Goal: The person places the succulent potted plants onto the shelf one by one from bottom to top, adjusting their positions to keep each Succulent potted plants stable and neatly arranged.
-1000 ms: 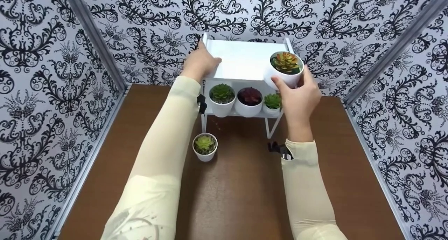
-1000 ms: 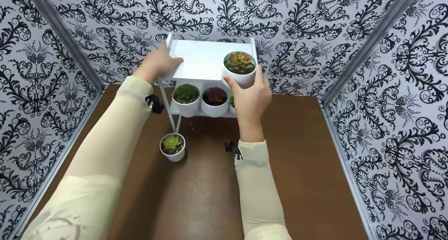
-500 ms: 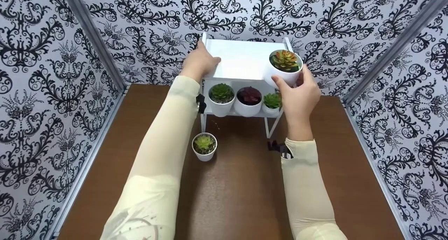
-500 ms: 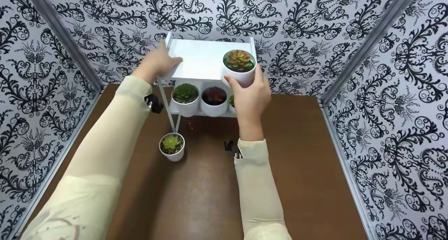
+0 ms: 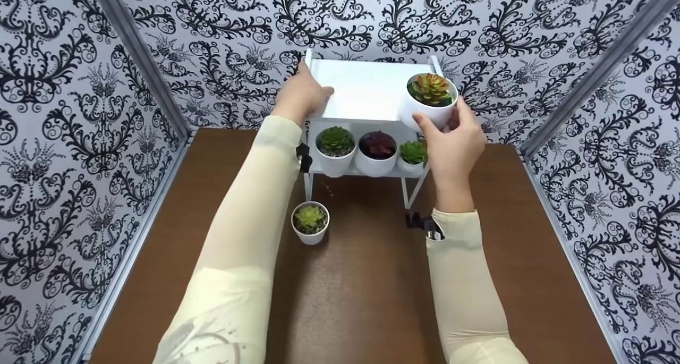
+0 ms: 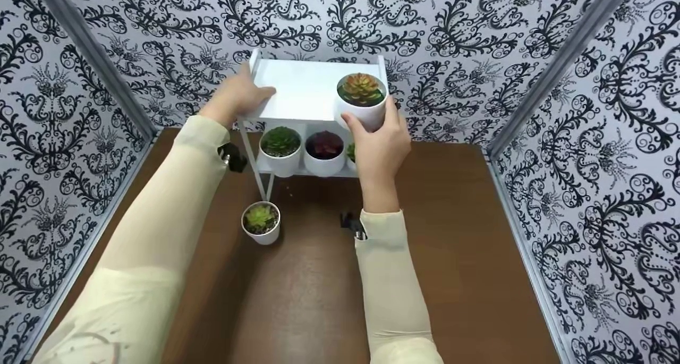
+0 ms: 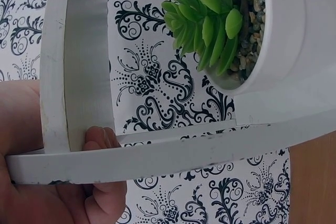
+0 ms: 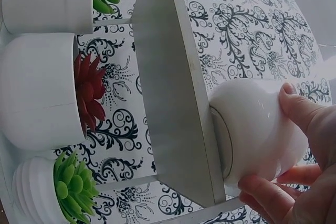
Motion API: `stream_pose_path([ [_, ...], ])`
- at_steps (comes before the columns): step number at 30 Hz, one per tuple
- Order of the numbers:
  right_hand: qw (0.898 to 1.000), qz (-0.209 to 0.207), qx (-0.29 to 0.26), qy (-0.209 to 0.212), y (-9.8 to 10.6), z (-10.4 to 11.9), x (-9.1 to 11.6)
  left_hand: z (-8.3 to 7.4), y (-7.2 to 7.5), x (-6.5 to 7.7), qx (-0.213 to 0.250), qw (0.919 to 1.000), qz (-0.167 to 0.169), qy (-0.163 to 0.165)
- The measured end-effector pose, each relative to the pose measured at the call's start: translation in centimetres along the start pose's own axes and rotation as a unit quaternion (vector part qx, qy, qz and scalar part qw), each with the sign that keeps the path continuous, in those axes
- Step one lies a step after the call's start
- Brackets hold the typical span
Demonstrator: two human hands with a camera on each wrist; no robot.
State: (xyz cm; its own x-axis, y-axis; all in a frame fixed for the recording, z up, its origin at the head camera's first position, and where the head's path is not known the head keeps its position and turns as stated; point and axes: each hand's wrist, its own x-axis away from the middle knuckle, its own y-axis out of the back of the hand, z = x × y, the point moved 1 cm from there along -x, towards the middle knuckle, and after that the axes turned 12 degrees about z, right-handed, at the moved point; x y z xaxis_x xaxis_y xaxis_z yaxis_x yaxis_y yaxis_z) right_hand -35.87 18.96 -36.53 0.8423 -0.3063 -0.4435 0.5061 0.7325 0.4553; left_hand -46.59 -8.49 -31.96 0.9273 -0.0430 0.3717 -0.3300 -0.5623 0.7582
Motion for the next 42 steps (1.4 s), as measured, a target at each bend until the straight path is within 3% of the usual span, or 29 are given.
stream_pose_path([
  [26,0.999,0.016,-0.010,-0.031,0.4,1.1,0.1,0.2,0.0,0.1,0.014,0.9999,0.004,-0.005],
  [34,0.999,0.002,-0.009,-0.031,0.0,0.9,0.1,0.1,0.0,0.2,0.021,0.9998,0.004,-0.004],
  [42,0.999,-0.015,-0.021,-0.020,-0.2,0.7,0.2,0.2,0.1,-0.1,-0.001,1.0000,0.000,-0.001],
])
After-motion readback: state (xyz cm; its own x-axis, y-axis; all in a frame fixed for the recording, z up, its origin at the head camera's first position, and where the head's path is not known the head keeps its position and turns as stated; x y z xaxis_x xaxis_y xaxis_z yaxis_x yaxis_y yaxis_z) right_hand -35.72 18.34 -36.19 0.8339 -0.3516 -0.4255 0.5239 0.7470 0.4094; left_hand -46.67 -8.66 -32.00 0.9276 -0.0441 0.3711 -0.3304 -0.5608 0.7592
